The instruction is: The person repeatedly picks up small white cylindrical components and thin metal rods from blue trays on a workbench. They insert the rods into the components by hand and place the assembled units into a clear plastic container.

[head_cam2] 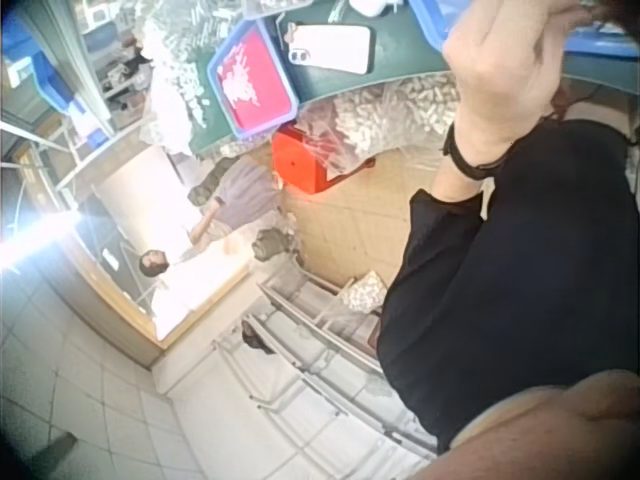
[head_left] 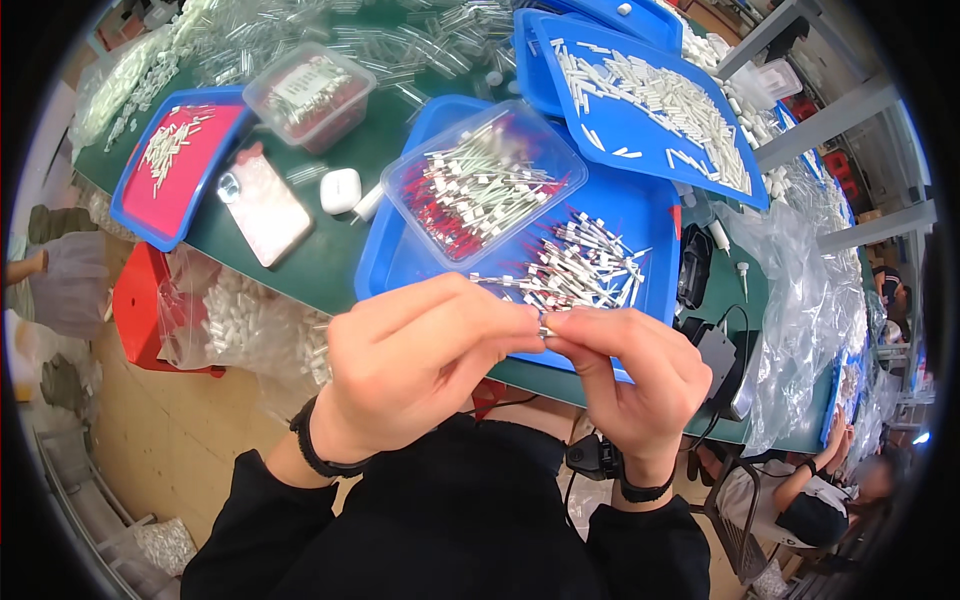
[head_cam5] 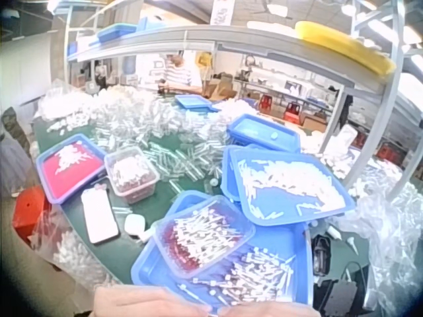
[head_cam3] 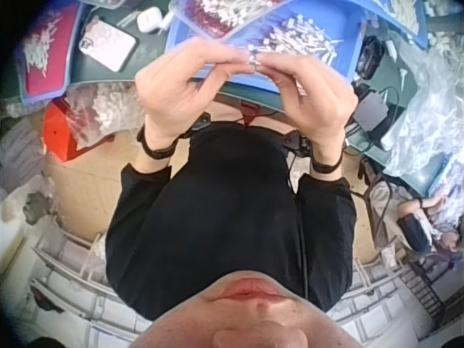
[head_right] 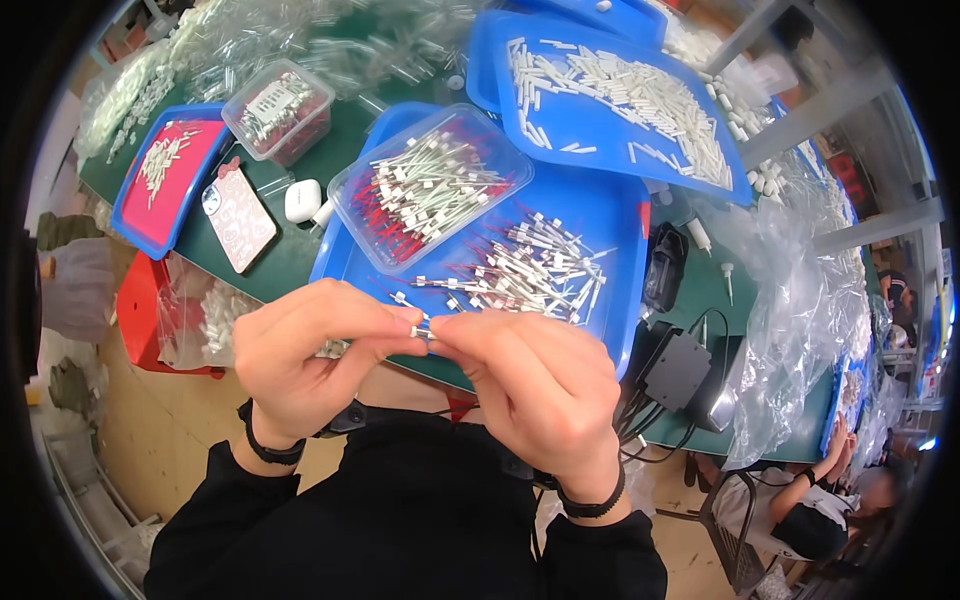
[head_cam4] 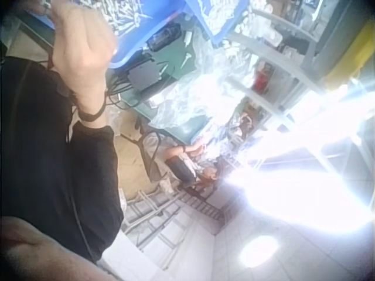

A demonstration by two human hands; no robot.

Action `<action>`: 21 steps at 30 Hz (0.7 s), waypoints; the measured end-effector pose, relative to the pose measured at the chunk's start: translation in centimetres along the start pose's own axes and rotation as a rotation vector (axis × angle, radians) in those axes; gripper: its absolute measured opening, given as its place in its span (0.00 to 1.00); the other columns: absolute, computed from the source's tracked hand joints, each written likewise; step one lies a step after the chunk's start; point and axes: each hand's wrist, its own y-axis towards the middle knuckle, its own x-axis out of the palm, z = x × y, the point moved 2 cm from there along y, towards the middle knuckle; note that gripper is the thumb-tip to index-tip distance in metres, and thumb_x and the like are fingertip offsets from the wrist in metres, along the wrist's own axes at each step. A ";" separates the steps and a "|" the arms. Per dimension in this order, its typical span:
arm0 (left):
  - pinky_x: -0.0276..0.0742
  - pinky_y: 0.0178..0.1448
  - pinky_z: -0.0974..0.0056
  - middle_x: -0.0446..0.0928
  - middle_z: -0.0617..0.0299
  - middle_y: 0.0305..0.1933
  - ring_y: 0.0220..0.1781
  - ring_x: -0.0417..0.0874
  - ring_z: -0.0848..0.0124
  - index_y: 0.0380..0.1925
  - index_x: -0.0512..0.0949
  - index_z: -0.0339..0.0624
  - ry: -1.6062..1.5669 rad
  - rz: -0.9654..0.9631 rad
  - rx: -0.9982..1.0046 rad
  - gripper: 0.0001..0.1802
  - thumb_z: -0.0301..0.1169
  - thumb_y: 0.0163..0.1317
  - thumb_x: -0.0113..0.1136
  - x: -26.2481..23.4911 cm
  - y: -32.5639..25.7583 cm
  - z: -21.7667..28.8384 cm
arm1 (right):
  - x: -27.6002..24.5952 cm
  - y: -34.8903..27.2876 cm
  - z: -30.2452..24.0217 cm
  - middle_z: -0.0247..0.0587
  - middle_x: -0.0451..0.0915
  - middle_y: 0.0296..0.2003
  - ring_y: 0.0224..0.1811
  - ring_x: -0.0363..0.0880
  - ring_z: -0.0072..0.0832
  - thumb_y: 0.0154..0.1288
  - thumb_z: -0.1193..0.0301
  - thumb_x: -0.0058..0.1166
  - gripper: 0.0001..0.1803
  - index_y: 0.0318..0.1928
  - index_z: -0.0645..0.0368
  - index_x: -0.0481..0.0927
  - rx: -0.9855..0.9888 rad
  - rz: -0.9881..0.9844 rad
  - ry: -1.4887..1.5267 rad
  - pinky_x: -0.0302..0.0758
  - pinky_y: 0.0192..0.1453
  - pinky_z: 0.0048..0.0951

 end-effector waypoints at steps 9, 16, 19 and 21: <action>0.78 0.31 0.71 0.82 0.60 0.24 0.27 0.84 0.67 0.25 0.81 0.37 -0.069 -0.129 0.024 0.08 0.17 0.43 0.68 1.0 0.2 -2.7 | 0.4 -0.1 1.1 0.36 0.80 0.29 0.32 0.82 0.29 0.50 0.78 0.59 0.27 0.55 0.64 0.77 -0.141 -0.173 -0.072 0.79 0.49 0.36; 0.79 0.35 0.69 0.83 0.56 0.29 0.32 0.86 0.63 0.29 0.81 0.34 -0.190 -0.307 -0.185 0.08 0.21 0.47 0.68 2.8 1.4 -5.3 | 0.8 -0.4 3.2 0.34 0.77 0.26 0.30 0.80 0.29 0.51 0.77 0.57 0.31 0.60 0.62 0.73 -0.141 -0.245 -0.225 0.78 0.48 0.36; 0.78 0.41 0.66 0.83 0.54 0.36 0.38 0.85 0.59 0.33 0.80 0.34 -0.136 -0.319 -0.096 0.11 0.24 0.48 0.69 3.0 2.7 -5.2 | 0.0 0.1 4.9 0.38 0.80 0.28 0.30 0.80 0.34 0.51 0.71 0.63 0.29 0.57 0.57 0.75 0.041 -0.317 -0.268 0.78 0.44 0.34; 0.77 0.43 0.62 0.82 0.52 0.37 0.40 0.83 0.57 0.35 0.80 0.34 0.020 -0.224 -0.070 0.12 0.28 0.51 0.67 2.9 3.6 -6.3 | -1.6 1.5 5.7 0.39 0.81 0.30 0.31 0.80 0.36 0.50 0.66 0.67 0.28 0.54 0.56 0.77 0.189 -0.363 -0.297 0.78 0.43 0.32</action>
